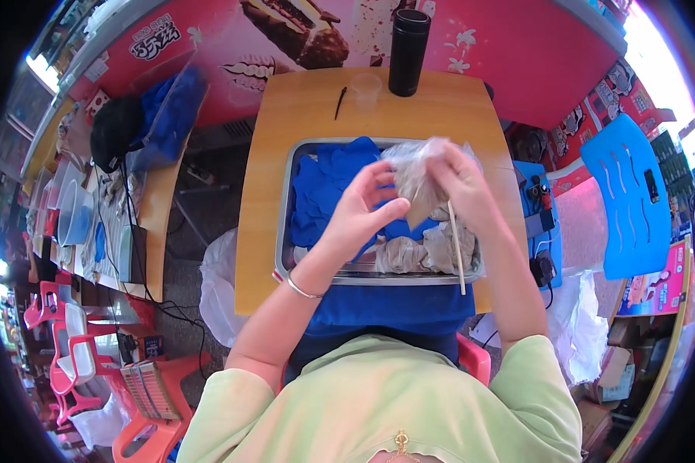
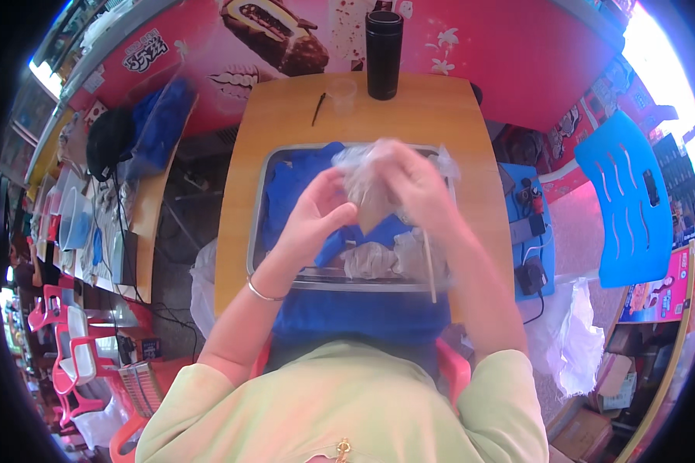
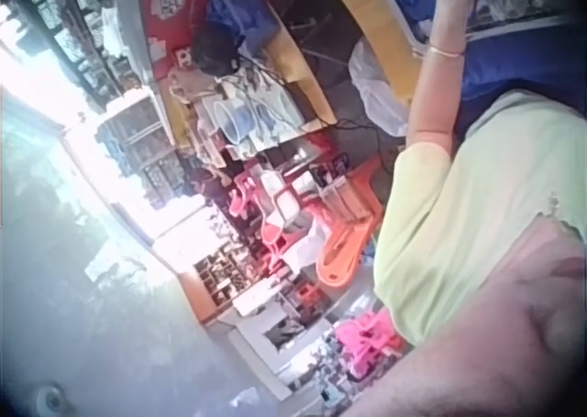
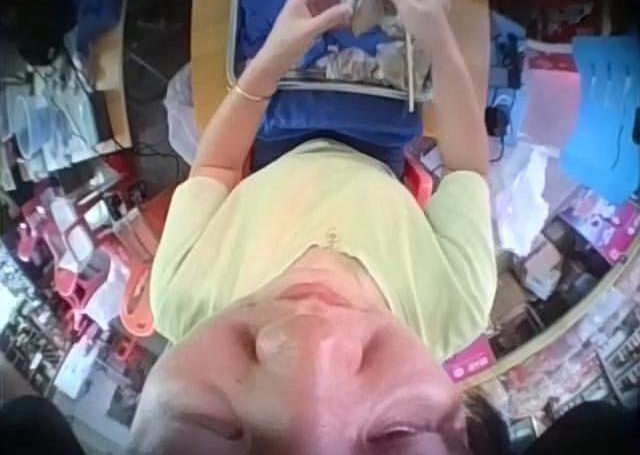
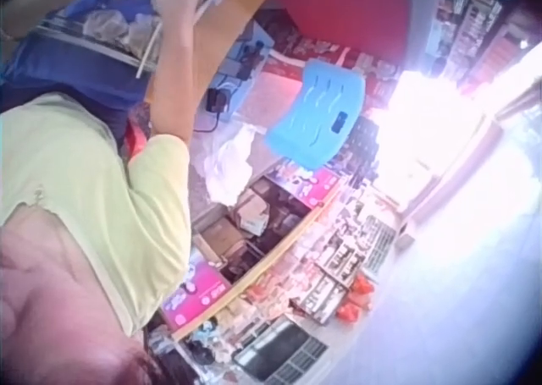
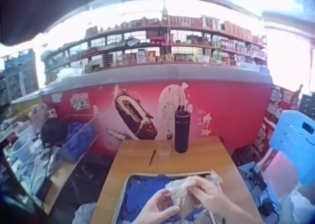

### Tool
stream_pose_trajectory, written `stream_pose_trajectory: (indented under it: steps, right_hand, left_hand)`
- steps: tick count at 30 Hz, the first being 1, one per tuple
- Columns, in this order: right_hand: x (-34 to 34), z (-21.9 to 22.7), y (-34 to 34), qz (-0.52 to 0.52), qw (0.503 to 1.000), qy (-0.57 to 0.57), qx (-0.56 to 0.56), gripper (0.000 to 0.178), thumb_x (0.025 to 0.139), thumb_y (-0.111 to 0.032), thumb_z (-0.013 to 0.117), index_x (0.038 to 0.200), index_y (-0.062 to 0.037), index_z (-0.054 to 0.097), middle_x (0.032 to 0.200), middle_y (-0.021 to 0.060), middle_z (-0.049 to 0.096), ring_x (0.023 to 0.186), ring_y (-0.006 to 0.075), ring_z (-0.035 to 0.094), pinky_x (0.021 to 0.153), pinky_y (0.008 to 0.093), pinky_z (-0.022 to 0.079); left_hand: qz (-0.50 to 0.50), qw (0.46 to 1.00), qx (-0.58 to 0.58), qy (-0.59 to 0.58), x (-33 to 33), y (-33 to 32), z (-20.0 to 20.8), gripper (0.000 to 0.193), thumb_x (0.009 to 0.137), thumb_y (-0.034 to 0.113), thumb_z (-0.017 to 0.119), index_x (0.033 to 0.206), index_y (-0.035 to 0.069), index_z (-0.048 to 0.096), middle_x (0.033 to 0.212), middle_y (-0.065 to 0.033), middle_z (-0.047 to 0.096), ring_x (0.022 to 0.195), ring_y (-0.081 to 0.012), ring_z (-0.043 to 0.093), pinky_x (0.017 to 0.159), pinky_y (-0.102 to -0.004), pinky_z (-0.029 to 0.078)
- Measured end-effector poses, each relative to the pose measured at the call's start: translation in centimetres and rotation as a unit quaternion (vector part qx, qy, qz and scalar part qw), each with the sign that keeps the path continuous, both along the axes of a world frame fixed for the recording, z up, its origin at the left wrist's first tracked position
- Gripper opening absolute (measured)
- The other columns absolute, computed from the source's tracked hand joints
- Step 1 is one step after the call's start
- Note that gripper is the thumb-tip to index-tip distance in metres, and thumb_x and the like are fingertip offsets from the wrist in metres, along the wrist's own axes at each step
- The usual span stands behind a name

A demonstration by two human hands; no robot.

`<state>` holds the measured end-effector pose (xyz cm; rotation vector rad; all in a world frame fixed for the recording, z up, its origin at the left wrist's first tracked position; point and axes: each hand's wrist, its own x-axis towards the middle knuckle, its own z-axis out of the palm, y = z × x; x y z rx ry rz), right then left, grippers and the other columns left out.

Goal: The recorder is assembling small leather pieces by folding and manipulating them using a wooden stick.

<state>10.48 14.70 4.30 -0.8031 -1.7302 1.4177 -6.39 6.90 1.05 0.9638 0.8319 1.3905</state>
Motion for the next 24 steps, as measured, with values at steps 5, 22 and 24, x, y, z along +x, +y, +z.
stream_pose_trajectory:
  steps: [5, 22, 24]
  right_hand:
    - [0.2, -0.5, -4.3, -0.011, 0.993, 0.033, -0.115, 0.028, 0.097, -0.020, 0.048, 0.120, -0.0034, 0.051, 0.101, 0.0007, 0.058, 0.093, 0.0096, 0.055, 0.081, 0.0223, 0.043]
    - [0.6, 5.9, -2.3, 0.067, 0.940, -0.294, 0.158, 0.023, 0.089, -0.021, 0.059, 0.085, 0.0017, 0.061, 0.068, 0.0064, 0.060, 0.062, 0.0120, 0.056, 0.057, 0.0309, 0.043]
    - [0.1, 6.7, -2.7, 0.047, 0.895, -0.343, 0.280, 0.021, 0.084, -0.012, 0.061, 0.068, 0.0009, 0.056, 0.050, 0.0043, 0.044, 0.048, 0.0079, 0.039, 0.046, 0.0256, 0.031]
  left_hand:
    - [0.061, 0.984, -0.062, -0.158, 2.7, -1.8, -0.5, 0.028, 0.090, 0.009, 0.059, 0.117, 0.003, 0.052, 0.103, -0.0029, 0.061, 0.088, -0.0097, 0.059, 0.076, -0.0258, 0.052]
    - [0.025, 0.942, -0.164, -0.291, 3.2, -5.9, -3.0, 0.032, 0.100, 0.033, 0.039, 0.111, 0.006, 0.051, 0.102, -0.0062, 0.060, 0.093, -0.0142, 0.058, 0.083, -0.0276, 0.047]
    - [0.023, 0.952, -0.154, -0.265, 3.0, -5.9, -3.2, 0.042, 0.101, 0.038, 0.032, 0.120, 0.005, 0.047, 0.109, -0.0087, 0.057, 0.102, -0.0177, 0.055, 0.090, -0.0313, 0.046]
